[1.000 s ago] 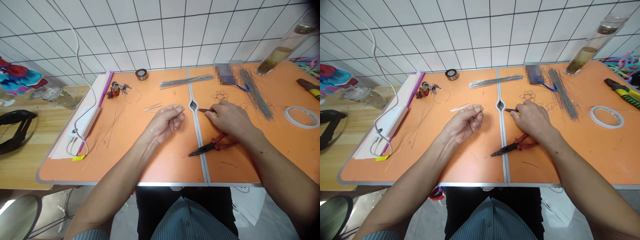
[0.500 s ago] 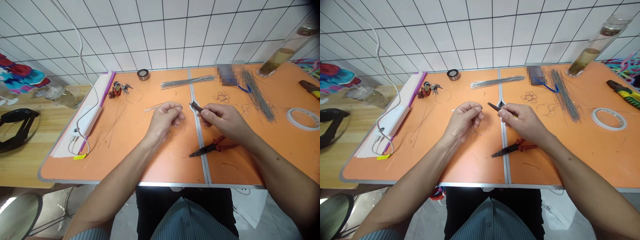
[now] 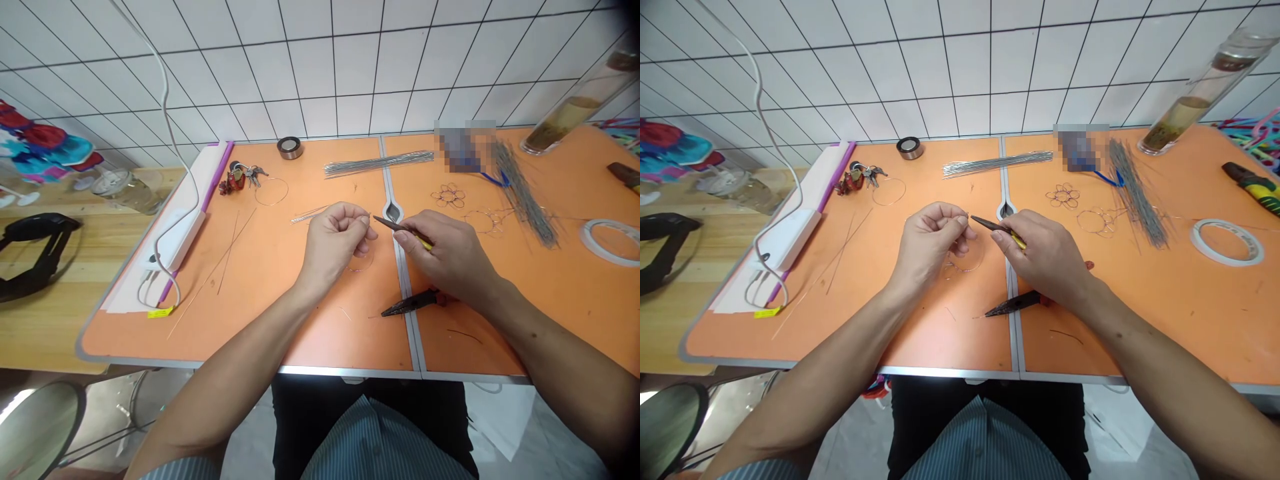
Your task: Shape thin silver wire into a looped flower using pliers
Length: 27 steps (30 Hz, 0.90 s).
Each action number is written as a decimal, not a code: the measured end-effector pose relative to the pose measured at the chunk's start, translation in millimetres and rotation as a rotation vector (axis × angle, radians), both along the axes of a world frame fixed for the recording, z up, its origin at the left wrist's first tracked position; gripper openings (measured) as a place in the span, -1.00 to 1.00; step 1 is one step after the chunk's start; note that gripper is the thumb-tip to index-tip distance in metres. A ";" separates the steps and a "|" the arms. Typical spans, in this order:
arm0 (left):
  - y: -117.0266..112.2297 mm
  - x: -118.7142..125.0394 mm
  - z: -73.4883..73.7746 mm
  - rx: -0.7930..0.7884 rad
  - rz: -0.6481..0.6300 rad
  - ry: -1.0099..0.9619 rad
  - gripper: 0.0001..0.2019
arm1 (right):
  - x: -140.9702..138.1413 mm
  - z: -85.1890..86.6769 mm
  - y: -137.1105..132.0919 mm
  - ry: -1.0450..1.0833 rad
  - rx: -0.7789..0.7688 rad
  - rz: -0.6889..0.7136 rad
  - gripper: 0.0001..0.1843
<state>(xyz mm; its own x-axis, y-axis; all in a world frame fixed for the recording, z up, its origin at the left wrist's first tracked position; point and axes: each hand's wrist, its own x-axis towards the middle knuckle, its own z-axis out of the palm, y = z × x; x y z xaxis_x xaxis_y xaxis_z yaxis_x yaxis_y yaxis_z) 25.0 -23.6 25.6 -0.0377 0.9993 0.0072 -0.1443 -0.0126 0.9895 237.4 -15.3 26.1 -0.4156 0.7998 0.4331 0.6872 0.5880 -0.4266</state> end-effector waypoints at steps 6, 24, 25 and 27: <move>-0.2 -0.3 -0.1 -0.004 -0.004 0.003 -0.94 | -0.5 -2.7 -0.8 -0.050 0.055 -0.022 -0.76; 0.0 1.1 0.1 -0.027 -0.014 0.031 -0.92 | -2.0 -2.1 -2.0 -0.092 0.070 -0.025 -0.73; 0.0 1.0 0.2 -0.026 -0.014 0.031 -0.92 | -2.4 -1.3 -2.4 -0.092 0.061 -0.025 -0.73; -0.1 0.9 0.4 -0.027 -0.014 0.033 -0.91 | -2.8 -0.1 -3.3 -0.091 0.046 -0.028 -0.73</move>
